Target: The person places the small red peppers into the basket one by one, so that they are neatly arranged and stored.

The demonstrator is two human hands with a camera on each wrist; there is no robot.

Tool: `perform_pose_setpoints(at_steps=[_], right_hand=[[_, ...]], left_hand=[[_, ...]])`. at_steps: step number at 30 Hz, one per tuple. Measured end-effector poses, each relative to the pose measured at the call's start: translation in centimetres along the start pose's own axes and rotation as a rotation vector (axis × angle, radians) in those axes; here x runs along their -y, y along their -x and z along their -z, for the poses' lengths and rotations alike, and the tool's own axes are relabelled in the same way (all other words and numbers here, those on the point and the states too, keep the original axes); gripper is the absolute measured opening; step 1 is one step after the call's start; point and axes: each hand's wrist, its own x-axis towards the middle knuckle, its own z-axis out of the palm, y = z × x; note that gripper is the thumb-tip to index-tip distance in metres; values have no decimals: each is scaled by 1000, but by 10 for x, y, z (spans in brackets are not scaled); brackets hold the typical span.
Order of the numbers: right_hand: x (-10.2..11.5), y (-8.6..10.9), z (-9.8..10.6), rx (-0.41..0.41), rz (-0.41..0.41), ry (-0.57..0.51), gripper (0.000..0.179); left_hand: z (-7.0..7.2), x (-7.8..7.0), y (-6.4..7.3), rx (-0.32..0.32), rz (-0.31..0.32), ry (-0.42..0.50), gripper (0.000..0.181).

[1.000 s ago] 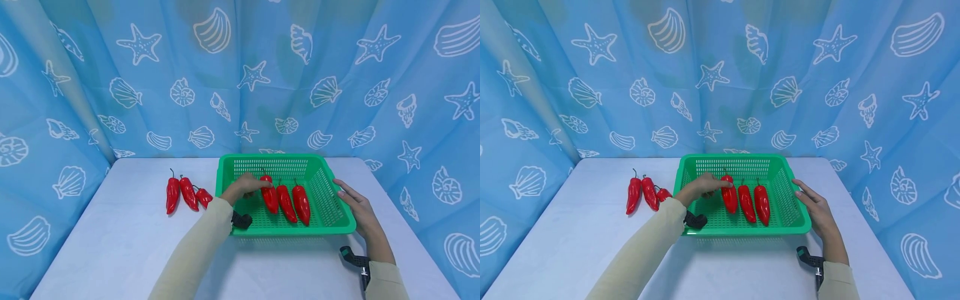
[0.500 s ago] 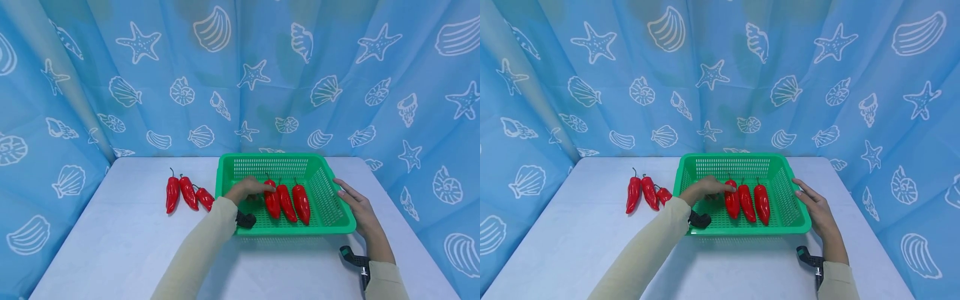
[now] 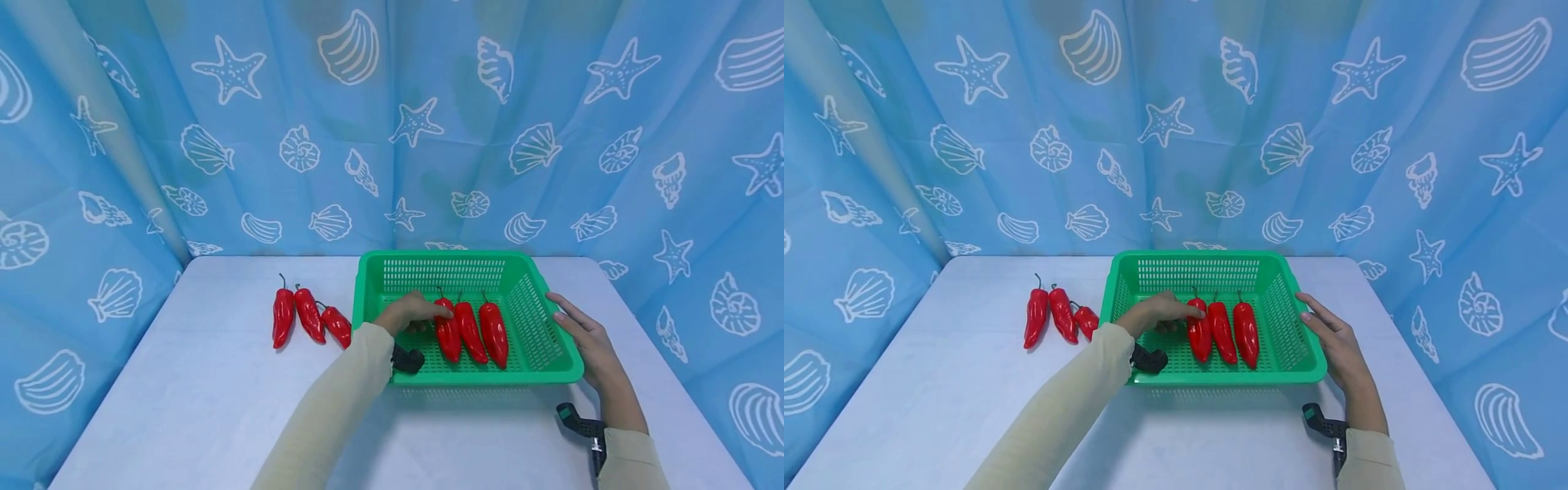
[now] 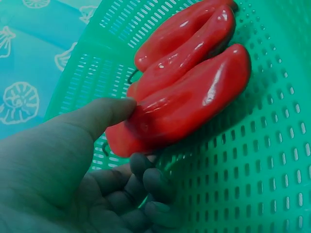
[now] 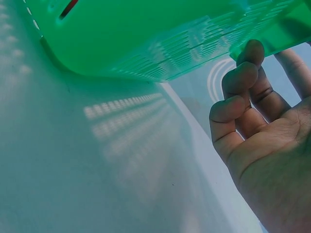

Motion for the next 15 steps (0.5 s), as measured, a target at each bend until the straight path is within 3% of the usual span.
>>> perform_pose_setpoints(at_steps=[10,15], right_hand=[[1,0,-2,-6,1,9,56],[2,0,-2,-5,-4,9,56]], left_hand=[[-5,-1,6,-19,-14,-44,48],[-9,-4,8,-25,-20,-25,49]])
